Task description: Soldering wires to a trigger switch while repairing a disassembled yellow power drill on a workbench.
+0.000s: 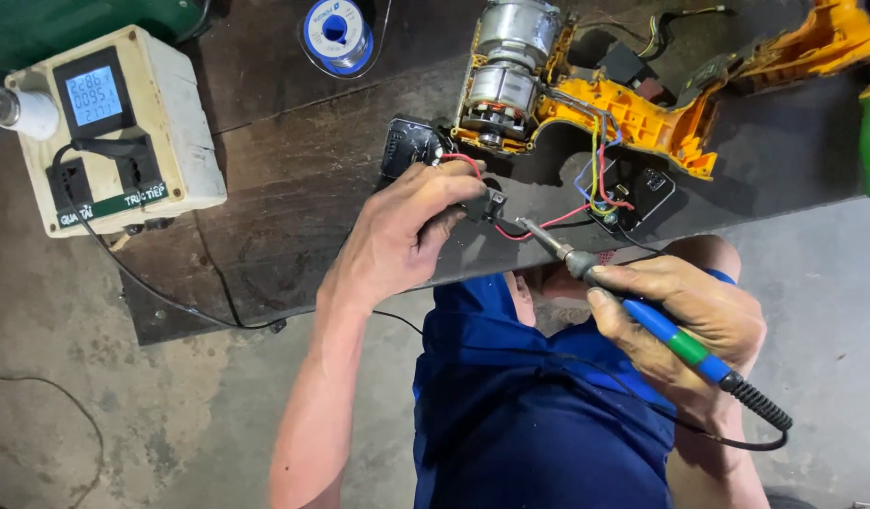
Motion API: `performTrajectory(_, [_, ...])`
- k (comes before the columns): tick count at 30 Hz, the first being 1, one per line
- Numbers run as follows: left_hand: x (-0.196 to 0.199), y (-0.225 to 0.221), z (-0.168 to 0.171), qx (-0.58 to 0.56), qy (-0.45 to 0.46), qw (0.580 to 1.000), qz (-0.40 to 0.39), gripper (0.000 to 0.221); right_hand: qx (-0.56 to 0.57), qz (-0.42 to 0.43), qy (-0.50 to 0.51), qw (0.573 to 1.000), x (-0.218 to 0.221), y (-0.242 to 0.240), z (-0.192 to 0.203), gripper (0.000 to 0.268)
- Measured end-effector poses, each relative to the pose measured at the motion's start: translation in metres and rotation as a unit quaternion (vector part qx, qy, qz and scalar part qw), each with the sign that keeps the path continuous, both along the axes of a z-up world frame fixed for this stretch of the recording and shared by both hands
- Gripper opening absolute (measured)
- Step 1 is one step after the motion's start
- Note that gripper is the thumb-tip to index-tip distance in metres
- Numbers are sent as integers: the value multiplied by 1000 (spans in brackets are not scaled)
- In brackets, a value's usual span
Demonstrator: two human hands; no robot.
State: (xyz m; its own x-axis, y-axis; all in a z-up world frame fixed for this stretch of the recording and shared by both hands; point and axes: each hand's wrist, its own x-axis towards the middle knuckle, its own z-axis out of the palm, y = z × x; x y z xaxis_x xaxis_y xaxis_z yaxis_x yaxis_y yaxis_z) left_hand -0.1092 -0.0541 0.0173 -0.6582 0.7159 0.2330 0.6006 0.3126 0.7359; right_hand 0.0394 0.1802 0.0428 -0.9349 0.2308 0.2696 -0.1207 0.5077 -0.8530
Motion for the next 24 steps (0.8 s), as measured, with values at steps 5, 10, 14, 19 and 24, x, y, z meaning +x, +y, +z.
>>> performTrajectory(5, [-1,-4,-8,50,0,999,1,56,6,5,7,1000,0,-1,-3,14])
performTrajectory(10, [-1,-5,-10,73,4,997,-3,56,6,13,3,1000,-1,-3,3,15])
performTrajectory(14, [-1,-5,-12,77,2,997,-2,55,-4,25,-10,1000,-3,-3,8,17])
performTrajectory(19, [0,-5,-12,77,2,997,-1,57,-2,38,-10,999,-3,0,6,17])
performTrajectory(24, [-1,-6,-15,80,-2,997,-1,57,9,41,-23,999,-1,0,6,20])
